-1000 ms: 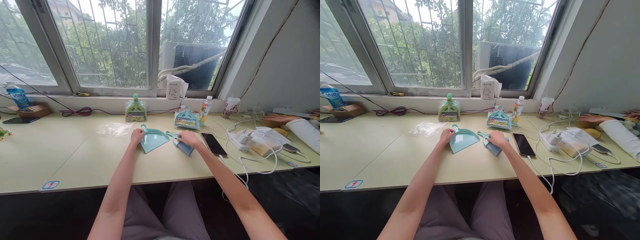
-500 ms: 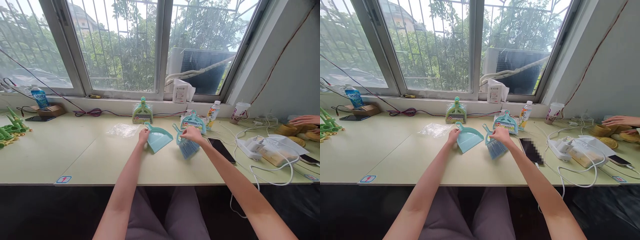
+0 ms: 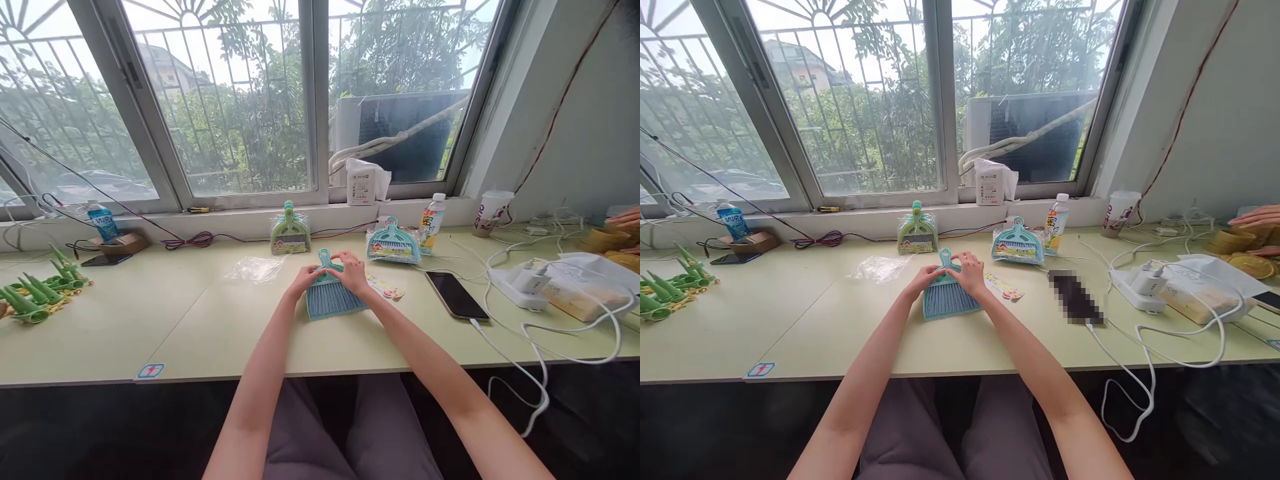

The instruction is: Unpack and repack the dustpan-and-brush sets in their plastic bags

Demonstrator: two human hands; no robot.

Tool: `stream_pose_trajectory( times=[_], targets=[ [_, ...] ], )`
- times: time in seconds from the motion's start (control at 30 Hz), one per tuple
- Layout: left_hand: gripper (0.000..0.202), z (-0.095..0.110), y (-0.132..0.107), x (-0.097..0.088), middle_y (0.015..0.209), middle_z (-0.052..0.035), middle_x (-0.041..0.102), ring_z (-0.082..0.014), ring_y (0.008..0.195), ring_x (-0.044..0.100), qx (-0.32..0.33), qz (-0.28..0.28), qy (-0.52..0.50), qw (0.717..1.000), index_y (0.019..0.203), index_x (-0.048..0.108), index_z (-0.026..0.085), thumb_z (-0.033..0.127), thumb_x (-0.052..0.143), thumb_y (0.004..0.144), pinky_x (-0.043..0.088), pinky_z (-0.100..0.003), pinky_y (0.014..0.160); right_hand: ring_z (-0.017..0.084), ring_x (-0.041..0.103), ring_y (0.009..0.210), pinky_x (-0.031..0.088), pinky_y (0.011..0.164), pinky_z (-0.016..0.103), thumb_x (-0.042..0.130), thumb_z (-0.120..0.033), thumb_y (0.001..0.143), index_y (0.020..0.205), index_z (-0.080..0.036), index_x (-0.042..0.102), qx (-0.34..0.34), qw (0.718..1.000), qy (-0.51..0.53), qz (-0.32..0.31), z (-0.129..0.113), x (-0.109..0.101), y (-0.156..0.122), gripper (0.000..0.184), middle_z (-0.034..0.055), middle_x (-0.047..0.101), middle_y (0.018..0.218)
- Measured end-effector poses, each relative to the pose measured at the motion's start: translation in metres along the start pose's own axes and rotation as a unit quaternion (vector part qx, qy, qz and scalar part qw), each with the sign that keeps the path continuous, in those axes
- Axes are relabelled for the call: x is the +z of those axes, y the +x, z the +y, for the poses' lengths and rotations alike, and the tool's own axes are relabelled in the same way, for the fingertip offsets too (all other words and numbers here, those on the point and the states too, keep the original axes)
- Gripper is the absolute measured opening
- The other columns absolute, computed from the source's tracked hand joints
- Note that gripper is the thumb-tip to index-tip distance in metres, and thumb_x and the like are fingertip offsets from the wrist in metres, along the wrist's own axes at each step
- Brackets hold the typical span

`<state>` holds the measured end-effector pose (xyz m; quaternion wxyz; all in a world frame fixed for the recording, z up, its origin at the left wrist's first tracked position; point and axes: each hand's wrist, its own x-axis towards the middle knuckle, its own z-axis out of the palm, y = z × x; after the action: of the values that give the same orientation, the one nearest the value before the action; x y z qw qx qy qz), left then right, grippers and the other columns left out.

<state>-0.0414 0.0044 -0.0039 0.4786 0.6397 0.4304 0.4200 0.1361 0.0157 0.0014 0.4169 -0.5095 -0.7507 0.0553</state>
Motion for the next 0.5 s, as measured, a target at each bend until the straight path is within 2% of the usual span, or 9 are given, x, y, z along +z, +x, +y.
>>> stream_pose_trajectory(
  times=[0.07, 0.1, 0.2, 0.27, 0.37, 0.5],
  targets=[
    [0.053, 0.002, -0.001, 0.002, 0.082, -0.0051, 0.066, -0.018, 0.076, 0.057, -0.003, -0.014, 0.014, 1.0, 0.094, 0.071, 0.013, 0.058, 0.07, 0.067, 0.037, -0.027, 0.066, 0.025, 0.057, 0.109, 0.042, 0.09, 0.038, 0.066, -0.04, 0.08, 0.122, -0.023, 0.058, 0.058, 0.992, 0.112, -0.025, 0.017, -0.006, 0.005, 0.046, 0.011, 0.056, 0.13],
    [0.051, 0.004, -0.002, 0.003, 0.081, -0.0044, 0.065, -0.0174, 0.074, 0.056, -0.005, -0.021, 0.023, 0.999, 0.092, 0.071, 0.013, 0.057, 0.07, 0.067, 0.037, -0.027, 0.065, 0.024, 0.059, 0.107, 0.044, 0.089, 0.037, 0.066, -0.041, 0.079, 0.124, -0.022, 0.057, 0.088, 0.979, 0.172, -0.059, 0.024, -0.009, 0.007, 0.05, 0.0114, 0.056, 0.132],
    [0.046, 0.01, -0.005, 0.008, 0.077, -0.0027, 0.062, -0.0157, 0.071, 0.053, -0.018, -0.041, 0.05, 0.998, 0.086, 0.069, 0.014, 0.056, 0.07, 0.066, 0.035, -0.026, 0.063, 0.022, 0.063, 0.099, 0.047, 0.086, 0.032, 0.065, -0.044, 0.078, 0.114, -0.017, 0.065, 0.144, 0.91, 0.323, -0.216, 0.04, -0.016, 0.007, 0.045, 0.0111, 0.065, 0.12],
    [0.045, 0.013, -0.006, 0.011, 0.073, -0.0016, 0.059, -0.0145, 0.069, 0.051, -0.032, -0.057, 0.071, 0.995, 0.08, 0.067, 0.014, 0.056, 0.071, 0.064, 0.033, -0.026, 0.061, 0.021, 0.065, 0.09, 0.049, 0.081, 0.029, 0.067, -0.045, 0.077, 0.103, -0.015, 0.07, 0.156, 0.87, 0.376, -0.28, 0.042, -0.017, 0.002, 0.04, 0.0096, 0.071, 0.105],
    [0.043, 0.015, -0.007, 0.013, 0.07, -0.0003, 0.056, -0.0135, 0.066, 0.048, -0.032, -0.075, 0.087, 0.993, 0.076, 0.064, 0.015, 0.056, 0.071, 0.064, 0.032, -0.026, 0.06, 0.017, 0.064, 0.079, 0.049, 0.072, 0.026, 0.071, -0.044, 0.074, 0.098, -0.015, 0.071, 0.167, 0.85, 0.411, -0.285, 0.037, -0.018, -0.006, 0.038, 0.0065, 0.073, 0.093],
    [0.045, 0.013, -0.005, 0.014, 0.068, 0.0007, 0.054, -0.0131, 0.064, 0.047, -0.025, -0.072, 0.109, 0.991, 0.076, 0.063, 0.016, 0.059, 0.067, 0.066, 0.03, -0.026, 0.058, 0.014, 0.062, 0.071, 0.048, 0.064, 0.023, 0.074, -0.041, 0.072, 0.094, -0.015, 0.07, 0.17, 0.836, 0.425, -0.303, 0.028, -0.023, -0.01, 0.034, 0.0046, 0.072, 0.086]
  ],
)
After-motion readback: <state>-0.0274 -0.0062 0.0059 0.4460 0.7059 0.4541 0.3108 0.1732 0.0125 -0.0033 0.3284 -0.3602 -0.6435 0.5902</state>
